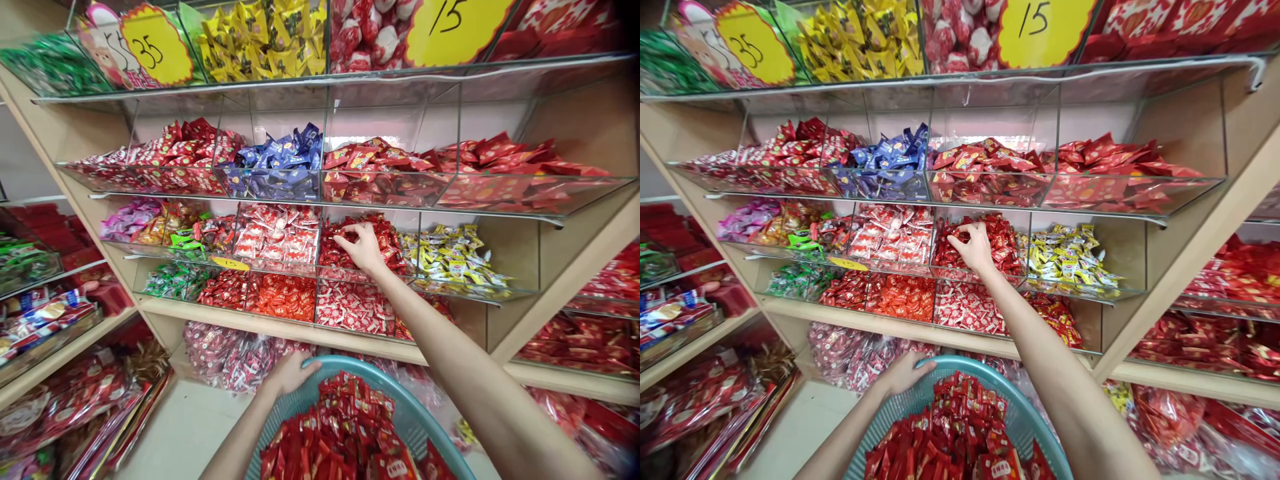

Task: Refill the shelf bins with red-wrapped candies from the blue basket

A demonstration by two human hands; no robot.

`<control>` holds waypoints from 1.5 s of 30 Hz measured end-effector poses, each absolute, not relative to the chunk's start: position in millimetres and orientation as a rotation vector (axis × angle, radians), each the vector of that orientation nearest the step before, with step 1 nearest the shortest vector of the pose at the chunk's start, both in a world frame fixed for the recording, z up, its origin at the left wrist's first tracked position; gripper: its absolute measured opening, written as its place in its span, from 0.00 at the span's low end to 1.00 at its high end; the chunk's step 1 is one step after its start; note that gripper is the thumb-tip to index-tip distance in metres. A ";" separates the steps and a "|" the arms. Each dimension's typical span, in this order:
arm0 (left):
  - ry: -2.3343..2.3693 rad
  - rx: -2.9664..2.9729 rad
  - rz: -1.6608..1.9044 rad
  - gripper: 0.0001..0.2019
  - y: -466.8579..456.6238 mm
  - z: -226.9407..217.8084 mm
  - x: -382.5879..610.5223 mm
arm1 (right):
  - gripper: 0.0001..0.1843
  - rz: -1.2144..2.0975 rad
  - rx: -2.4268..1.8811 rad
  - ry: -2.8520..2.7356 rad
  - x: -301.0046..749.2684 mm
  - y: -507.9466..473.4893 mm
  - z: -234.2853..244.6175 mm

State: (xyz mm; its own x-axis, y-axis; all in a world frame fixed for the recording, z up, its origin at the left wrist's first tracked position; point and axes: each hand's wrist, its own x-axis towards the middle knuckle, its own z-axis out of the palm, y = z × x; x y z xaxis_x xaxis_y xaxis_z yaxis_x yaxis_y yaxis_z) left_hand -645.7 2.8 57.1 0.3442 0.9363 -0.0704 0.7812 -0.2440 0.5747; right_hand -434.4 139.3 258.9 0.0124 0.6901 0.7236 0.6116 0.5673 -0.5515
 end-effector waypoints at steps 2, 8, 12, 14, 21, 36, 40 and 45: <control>1.486 2.102 0.400 0.27 3.2 56.3 -646.1 | 0.17 0.096 -1.060 -1.653 -431.7 132.7 261.4; 1.481 2.094 0.379 0.28 5.5 55.4 -646.9 | 0.17 0.128 -0.931 -1.653 -418.0 64.3 268.6; 1.467 2.079 0.383 0.28 7.4 53.9 -645.7 | 0.16 0.365 -0.948 -1.867 -407.6 6.7 231.4; 1.441 2.064 0.392 0.28 8.0 52.5 -645.1 | 0.16 0.548 -1.023 -1.967 -399.3 -12.0 196.0; 1.429 2.062 0.391 0.28 7.4 50.4 -645.0 | 0.11 0.729 -1.465 -2.216 -363.1 -26.3 104.9; 1.427 2.049 0.410 0.27 4.2 52.9 -647.4 | 0.10 0.216 -2.010 -2.462 -408.6 -34.7 95.7; 1.438 2.077 0.424 0.27 3.7 54.0 -645.8 | 0.14 0.157 -1.965 -2.449 -410.9 -35.5 105.2; 1.443 2.097 0.437 0.26 6.1 49.8 -645.2 | 0.14 0.022 -1.613 -2.377 -409.2 -23.2 168.6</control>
State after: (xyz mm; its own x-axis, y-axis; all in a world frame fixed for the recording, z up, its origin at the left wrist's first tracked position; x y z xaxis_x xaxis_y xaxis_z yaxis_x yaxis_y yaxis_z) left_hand -645.2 6.1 49.8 0.3705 0.9279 -0.0428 0.7483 -0.2708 0.6055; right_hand -409.2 -23.2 168.6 -0.3449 0.9146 0.2110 0.9105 0.3806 -0.1615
